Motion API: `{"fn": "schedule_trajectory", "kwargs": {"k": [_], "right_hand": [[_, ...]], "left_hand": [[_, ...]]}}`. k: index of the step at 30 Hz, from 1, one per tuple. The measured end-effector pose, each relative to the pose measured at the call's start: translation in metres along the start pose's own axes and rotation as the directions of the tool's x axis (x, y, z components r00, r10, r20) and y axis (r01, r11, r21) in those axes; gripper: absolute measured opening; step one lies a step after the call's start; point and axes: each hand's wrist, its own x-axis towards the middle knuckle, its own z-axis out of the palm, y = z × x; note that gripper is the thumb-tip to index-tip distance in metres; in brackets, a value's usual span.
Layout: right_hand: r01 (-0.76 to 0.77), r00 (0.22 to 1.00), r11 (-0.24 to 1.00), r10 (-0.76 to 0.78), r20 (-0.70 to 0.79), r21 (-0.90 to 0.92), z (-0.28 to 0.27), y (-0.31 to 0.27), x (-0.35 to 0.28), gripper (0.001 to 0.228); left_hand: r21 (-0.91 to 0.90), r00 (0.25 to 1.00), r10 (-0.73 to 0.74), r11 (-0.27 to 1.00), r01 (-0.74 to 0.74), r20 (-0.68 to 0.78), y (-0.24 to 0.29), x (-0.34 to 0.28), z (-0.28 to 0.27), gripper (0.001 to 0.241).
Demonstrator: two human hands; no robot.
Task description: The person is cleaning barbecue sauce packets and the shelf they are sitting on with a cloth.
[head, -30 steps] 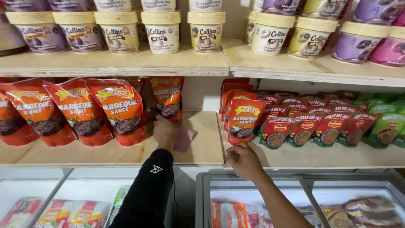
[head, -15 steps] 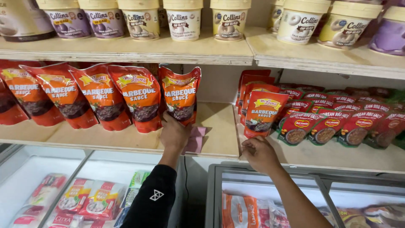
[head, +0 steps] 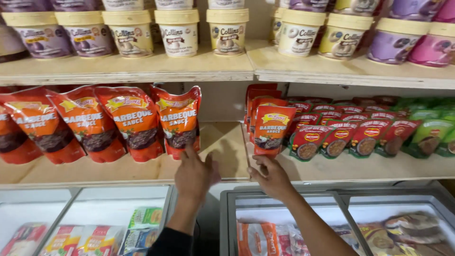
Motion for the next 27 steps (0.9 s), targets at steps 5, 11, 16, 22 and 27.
{"fn": "schedule_trajectory", "kwargs": {"k": [5, 11, 16, 22, 27], "right_hand": [[0.585, 0.81, 0.783, -0.556, -0.185, 0.212, -0.007, -0.052, -0.043, 0.075], [0.037, 0.965, 0.717, 0.154, -0.211, 0.697, -0.008, 0.04, -0.034, 0.027], [0.054, 0.883, 0.64, 0.328, -0.336, 0.767, -0.038, 0.045, -0.033, 0.019], [0.105, 0.852, 0.658, 0.328, -0.409, 0.746, -0.025, 0.038, -0.032, 0.015], [0.343, 0.79, 0.757, 0.086, -0.607, 0.555, -0.027, -0.019, -0.023, 0.021]], "left_hand": [[-0.697, 0.879, 0.235, 0.703, 0.14, 0.414, 0.029, -0.024, 0.089, 0.055], [-0.605, 0.915, 0.396, 0.749, -0.269, 0.083, 0.074, -0.002, 0.117, 0.054], [-0.584, 0.853, 0.432, 0.787, -0.199, 0.291, 0.08, 0.011, 0.143, 0.076], [-0.644, 0.77, 0.467, 0.759, -0.097, 0.435, 0.071, 0.008, 0.136, 0.054], [-0.808, 0.732, 0.492, 0.574, 0.134, 0.471, 0.048, 0.008, 0.137, 0.034]]}}
